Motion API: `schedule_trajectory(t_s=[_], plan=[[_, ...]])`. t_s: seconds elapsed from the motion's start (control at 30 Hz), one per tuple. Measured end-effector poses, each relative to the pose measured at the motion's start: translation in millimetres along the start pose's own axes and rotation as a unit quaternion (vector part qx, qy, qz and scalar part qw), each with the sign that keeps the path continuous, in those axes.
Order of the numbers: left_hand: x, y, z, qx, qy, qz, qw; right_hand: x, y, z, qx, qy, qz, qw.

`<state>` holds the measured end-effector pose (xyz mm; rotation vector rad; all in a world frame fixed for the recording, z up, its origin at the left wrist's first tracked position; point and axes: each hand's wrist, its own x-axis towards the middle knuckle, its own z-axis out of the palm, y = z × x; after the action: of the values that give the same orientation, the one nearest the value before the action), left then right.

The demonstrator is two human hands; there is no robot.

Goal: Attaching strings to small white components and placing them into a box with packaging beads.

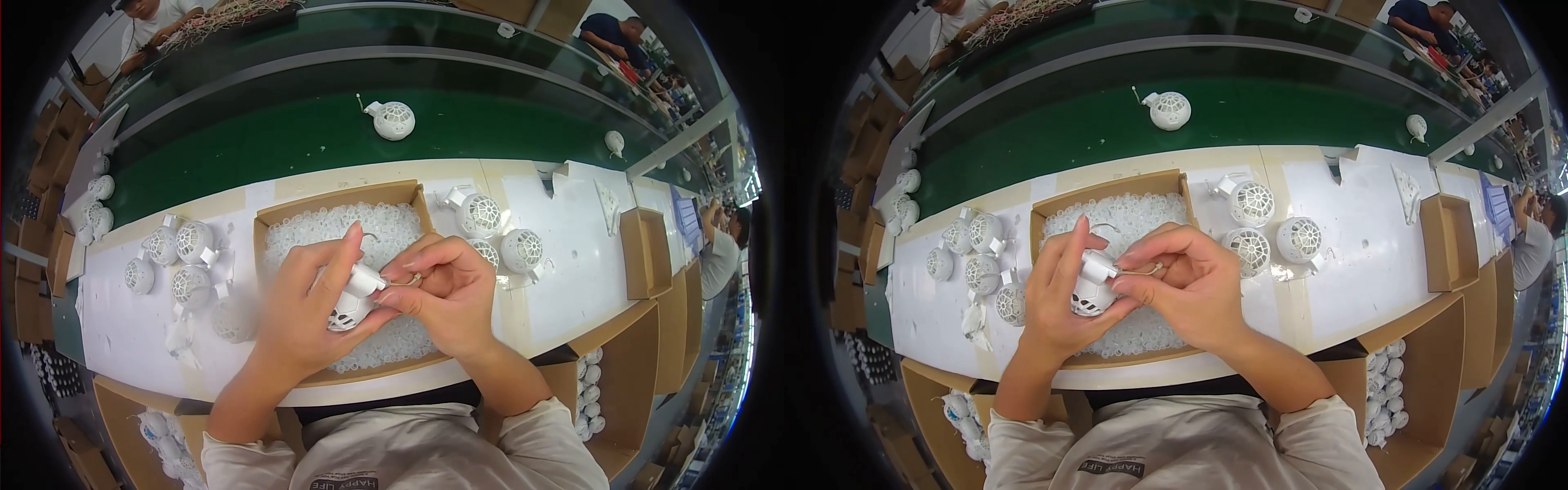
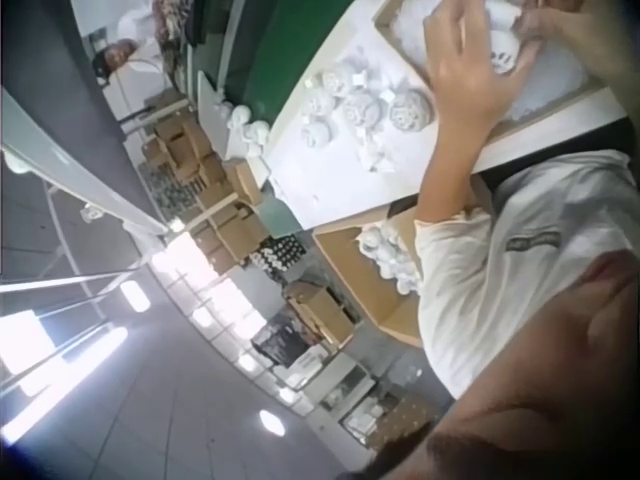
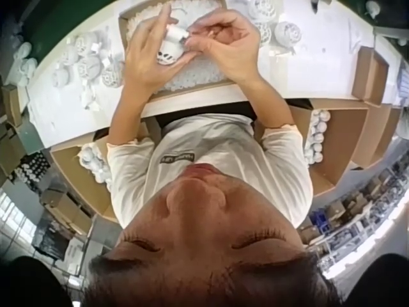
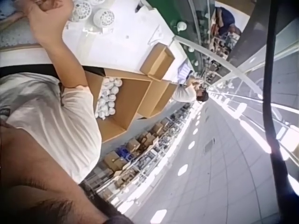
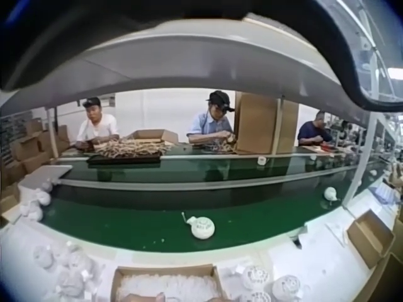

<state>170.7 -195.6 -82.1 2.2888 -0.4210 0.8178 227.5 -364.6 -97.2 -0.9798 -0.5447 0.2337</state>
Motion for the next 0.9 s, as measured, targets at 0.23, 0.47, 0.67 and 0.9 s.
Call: schedule_trajectory(t_s=[0.23,0.47,0.67,0.9], plan=[[0,14,-13,-0.094,-0.077,-0.089,0.989,7,-4,-5,-0.291,-0.074,-0.256,0.919],[2,22,-22,-0.205,-0.147,-0.184,0.950,15,-13,-9,-0.372,-0.123,-0.343,0.854],[-2,26,-16,0.007,-0.157,-0.147,0.977,10,-22,7,-0.483,-0.081,-0.265,0.830],[-6,8,-10,0.042,-0.131,-0.042,0.990,5,-20,9,-0.450,-0.055,-0.182,0.872]])
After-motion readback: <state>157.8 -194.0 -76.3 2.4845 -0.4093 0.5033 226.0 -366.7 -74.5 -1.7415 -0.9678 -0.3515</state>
